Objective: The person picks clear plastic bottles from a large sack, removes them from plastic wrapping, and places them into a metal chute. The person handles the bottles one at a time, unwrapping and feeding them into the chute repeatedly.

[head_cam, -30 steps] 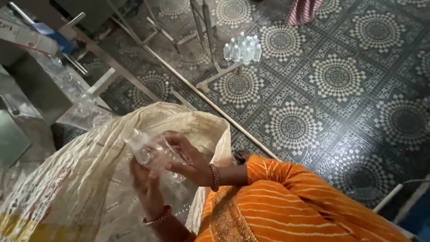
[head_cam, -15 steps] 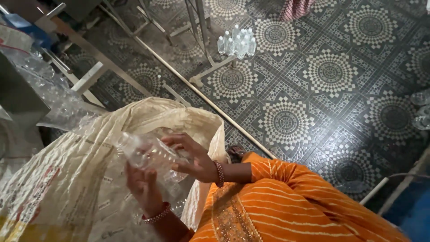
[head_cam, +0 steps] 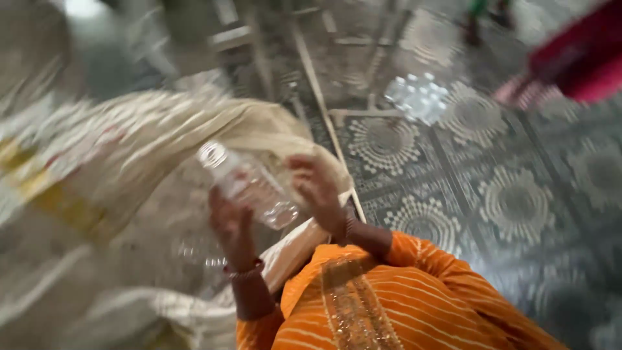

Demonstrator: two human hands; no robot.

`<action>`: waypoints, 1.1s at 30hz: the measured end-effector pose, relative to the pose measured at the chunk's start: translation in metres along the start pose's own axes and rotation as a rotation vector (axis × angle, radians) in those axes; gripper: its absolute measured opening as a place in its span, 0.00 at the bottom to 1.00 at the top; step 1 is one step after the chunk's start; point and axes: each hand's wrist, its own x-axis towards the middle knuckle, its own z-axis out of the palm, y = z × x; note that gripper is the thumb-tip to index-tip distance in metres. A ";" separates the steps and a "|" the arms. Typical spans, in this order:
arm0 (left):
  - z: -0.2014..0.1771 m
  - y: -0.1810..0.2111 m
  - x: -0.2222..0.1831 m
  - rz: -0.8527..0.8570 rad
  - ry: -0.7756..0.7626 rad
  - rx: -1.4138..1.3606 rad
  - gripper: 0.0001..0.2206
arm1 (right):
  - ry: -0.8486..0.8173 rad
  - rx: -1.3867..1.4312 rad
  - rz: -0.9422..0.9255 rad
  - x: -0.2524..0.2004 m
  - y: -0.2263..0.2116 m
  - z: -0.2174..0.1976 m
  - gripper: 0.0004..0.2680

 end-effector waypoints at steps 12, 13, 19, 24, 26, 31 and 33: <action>-0.032 0.035 -0.029 -0.029 0.192 -0.002 0.33 | 0.079 -0.285 -0.548 0.161 -0.025 0.069 0.30; -0.036 0.039 -0.031 0.000 0.191 0.045 0.32 | 0.108 -0.268 -0.549 0.173 -0.022 0.078 0.32; -0.072 0.056 -0.041 -0.031 0.157 0.046 0.33 | 0.339 -0.518 -0.478 0.213 -0.013 0.106 0.25; -0.100 0.060 -0.037 0.010 0.119 0.069 0.32 | 0.367 -0.364 -0.758 0.164 -0.038 0.103 0.31; -0.101 0.066 -0.028 0.016 0.070 0.069 0.31 | 0.267 -0.174 -0.596 0.143 -0.048 0.095 0.31; -0.075 0.079 0.012 0.135 -0.115 0.094 0.30 | 0.211 -0.205 -0.648 0.075 -0.066 0.046 0.31; -0.061 0.078 0.034 0.275 -0.189 0.164 0.31 | 0.270 -0.230 -0.638 0.048 -0.069 0.023 0.31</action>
